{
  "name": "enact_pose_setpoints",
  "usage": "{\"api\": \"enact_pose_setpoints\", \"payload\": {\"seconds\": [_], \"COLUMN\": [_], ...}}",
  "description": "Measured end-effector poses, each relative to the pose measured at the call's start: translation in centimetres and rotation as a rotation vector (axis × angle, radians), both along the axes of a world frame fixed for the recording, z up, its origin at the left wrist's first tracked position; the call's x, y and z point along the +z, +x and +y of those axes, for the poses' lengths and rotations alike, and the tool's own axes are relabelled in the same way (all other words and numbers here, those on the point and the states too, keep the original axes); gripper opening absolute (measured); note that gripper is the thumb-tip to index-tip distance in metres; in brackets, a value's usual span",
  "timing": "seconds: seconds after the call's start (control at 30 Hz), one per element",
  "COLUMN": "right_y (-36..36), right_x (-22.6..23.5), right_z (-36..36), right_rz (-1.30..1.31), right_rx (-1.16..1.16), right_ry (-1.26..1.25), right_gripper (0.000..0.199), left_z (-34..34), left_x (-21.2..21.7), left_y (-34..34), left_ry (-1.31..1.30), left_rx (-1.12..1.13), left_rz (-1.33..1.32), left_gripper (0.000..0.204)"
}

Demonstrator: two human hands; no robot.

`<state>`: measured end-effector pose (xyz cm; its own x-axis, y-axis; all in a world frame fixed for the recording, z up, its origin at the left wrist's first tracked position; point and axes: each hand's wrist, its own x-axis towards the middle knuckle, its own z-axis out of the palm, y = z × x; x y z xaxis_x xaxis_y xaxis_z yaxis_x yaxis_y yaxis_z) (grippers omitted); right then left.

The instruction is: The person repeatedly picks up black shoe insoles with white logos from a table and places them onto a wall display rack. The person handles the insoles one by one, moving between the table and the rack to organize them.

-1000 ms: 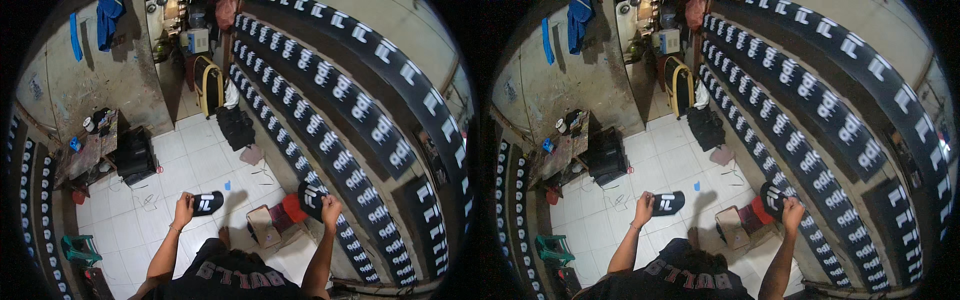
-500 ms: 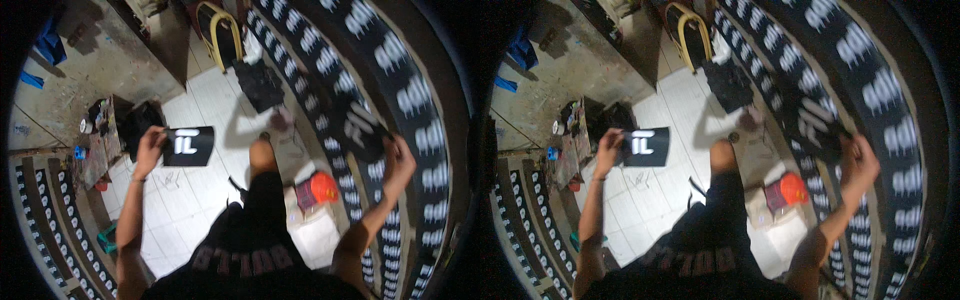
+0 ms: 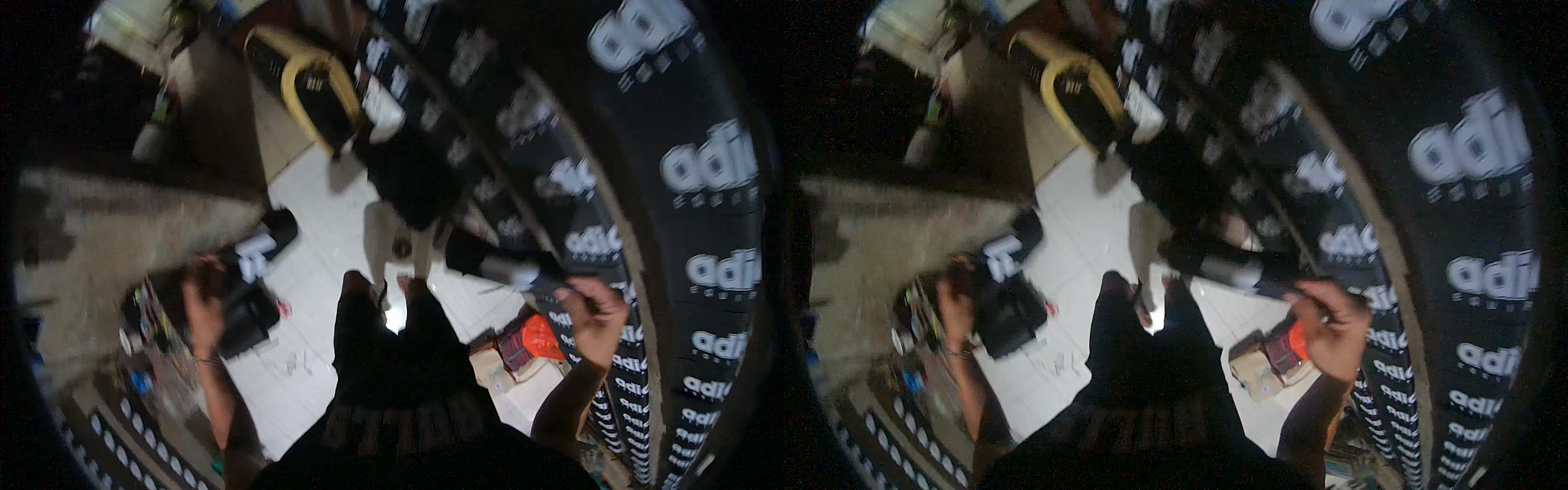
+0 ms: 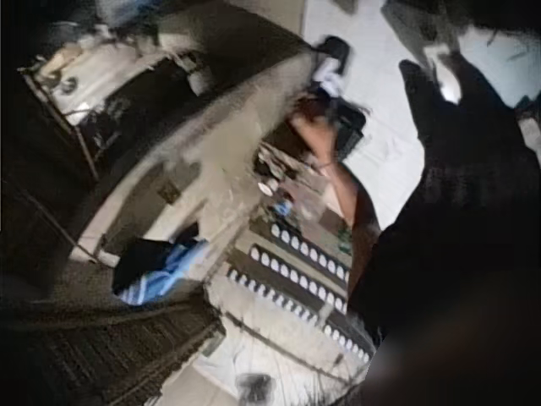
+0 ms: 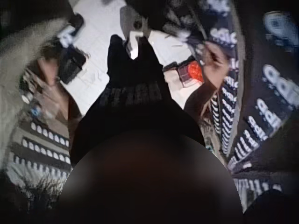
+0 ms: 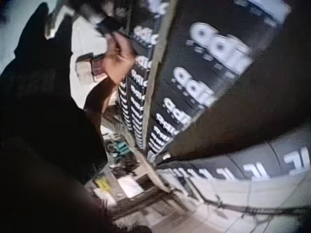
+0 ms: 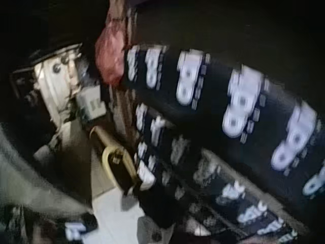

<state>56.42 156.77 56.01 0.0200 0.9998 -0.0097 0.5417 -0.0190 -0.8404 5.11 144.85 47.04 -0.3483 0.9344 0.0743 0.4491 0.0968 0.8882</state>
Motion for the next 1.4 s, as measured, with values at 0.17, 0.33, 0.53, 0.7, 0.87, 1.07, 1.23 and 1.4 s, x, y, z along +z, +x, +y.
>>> {"api": "enact_pose_setpoints", "payload": {"seconds": [0.17,0.33,0.53,0.7,0.87,1.07,1.23,1.4], "right_y": [-5.8,-9.6,-13.4,-17.4,-20.2,-20.8,-18.1,-12.4], "right_x": [5.9,6.7,7.8,8.2,6.0,2.8,3.3,6.2], "right_z": [4.1,3.8,0.1,-3.8,-6.6,-7.4,-8.4,-10.4], "right_rz": [-0.174,0.021,-0.006,-0.116,-0.113,-0.077,-0.088,-0.097], "right_rx": [0.023,-0.398,-0.58,-0.702,-0.849,-0.878,-0.869,-0.79], "right_ry": [0.032,0.066,0.118,0.166,0.24,0.224,0.168,0.231], "right_gripper": [0.012,0.007,0.013,0.013,0.016,0.014,0.02,0.014], "left_z": [16.5,28.3,35.1,37.6,39.3,37.8,36.1,36.0], "left_x": [-4.4,-9.0,-9.6,-9.4,-8.9,-9.8,-10.9,-12.2], "left_y": [0.7,0.4,2.5,8.3,10.6,12.6,15.0,17.3], "left_ry": [0.03,-0.259,-0.09,0.015,0.077,-0.02,0.247,0.421], "left_rx": [-0.313,-0.548,-0.98,-1.26,-1.456,-1.415,-1.467,-1.434], "left_rz": [-0.017,0.029,0.04,0.075,0.137,0.096,-0.003,0.083], "left_gripper": [0.011,0.029,0.037,0.034,0.032,0.026,0.023,0.017]}}
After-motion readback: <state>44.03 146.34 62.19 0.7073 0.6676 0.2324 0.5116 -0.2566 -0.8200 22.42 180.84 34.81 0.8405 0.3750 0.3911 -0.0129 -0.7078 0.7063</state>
